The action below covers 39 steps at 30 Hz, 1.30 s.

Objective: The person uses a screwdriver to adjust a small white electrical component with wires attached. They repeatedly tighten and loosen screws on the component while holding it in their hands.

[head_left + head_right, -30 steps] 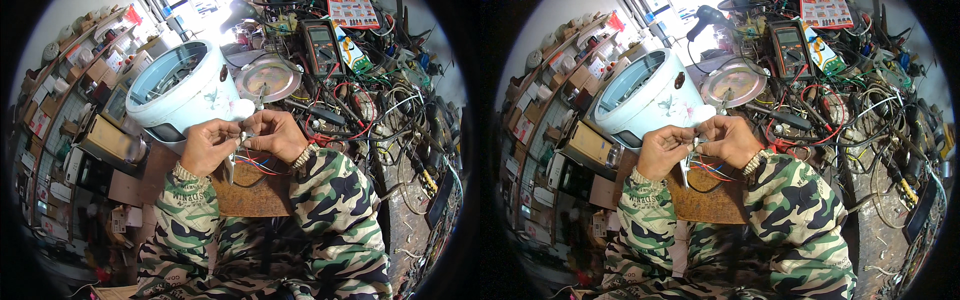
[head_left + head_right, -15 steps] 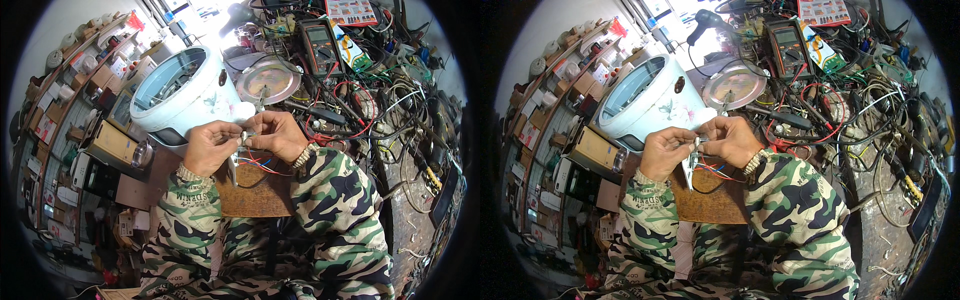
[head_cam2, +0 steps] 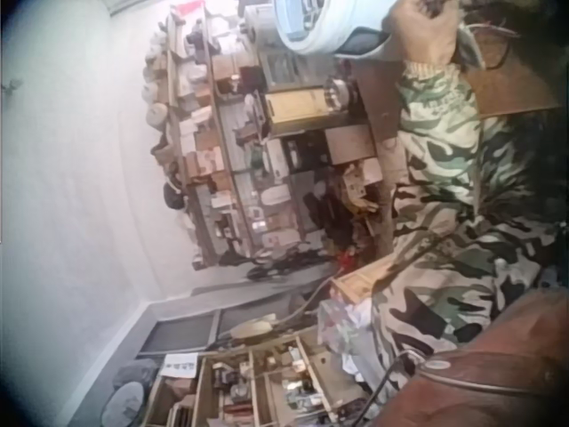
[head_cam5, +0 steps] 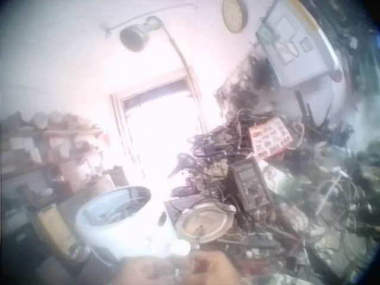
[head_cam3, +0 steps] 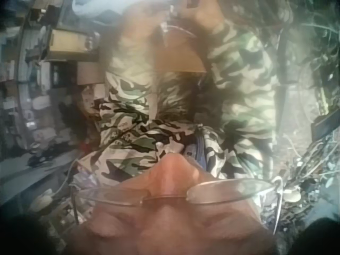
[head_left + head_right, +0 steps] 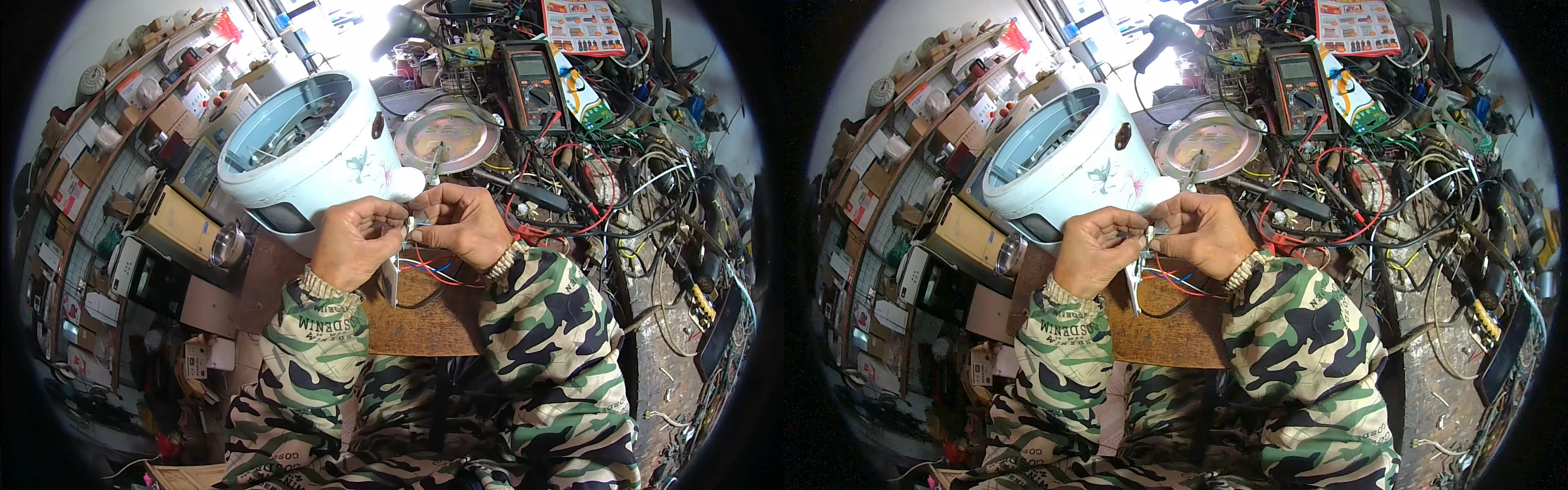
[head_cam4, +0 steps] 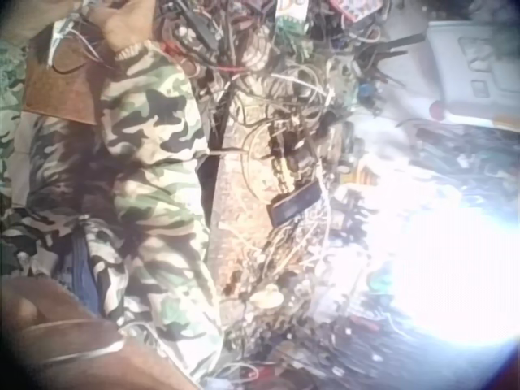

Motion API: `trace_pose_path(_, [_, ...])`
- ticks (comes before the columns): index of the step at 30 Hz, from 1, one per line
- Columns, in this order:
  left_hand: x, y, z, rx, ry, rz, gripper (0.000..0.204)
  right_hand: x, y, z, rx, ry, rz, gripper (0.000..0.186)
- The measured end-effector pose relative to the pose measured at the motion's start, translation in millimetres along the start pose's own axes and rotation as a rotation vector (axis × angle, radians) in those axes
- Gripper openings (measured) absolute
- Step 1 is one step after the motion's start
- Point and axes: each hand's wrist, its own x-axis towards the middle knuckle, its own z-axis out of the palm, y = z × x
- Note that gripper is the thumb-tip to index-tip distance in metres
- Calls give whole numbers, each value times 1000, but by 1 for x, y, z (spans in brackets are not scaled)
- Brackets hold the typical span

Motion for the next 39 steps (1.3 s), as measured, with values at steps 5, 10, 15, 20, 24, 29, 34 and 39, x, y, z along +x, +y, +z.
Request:
trace_pose_path(5, [-5, 3, -1, 8, 32, 6, 26, 1, 0, 6, 17, 22, 19, 32])
trace_pose_path(10, [-3, 4, -2, -19, 8, 20, 25, 1, 3, 5, 54, 21, 1, 33])
trace_pose_path(15, [-5, 8, -2, 28, 4, 14, 21, 2, 1, 6, 17, 16, 28, 34])
trace_pose_path(20, [-2, 5, -6, 54, -28, 49, 17, 2, 2, 5, 18, 20, 15, 32])
trace_pose_path(24, [0, 3, -3, 71, -14, 78, 16, 3, 3, 4, 40, 25, 6, 30])
trace_pose_path(29, [-2, 3, 0, 69, -9, 58, 18, 0, -1, 4, 13, 35, 22, 32])
trace_pose_path(34, [-17, -8, 2, 264, 83, 331, 37, 1, 0, 8, 4, 7, 34, 36])
trace_pose_path(39, [-30, 9, 14, 466, 192, 344, 41, 0, 1, 6, 23, -37, 28, 36])
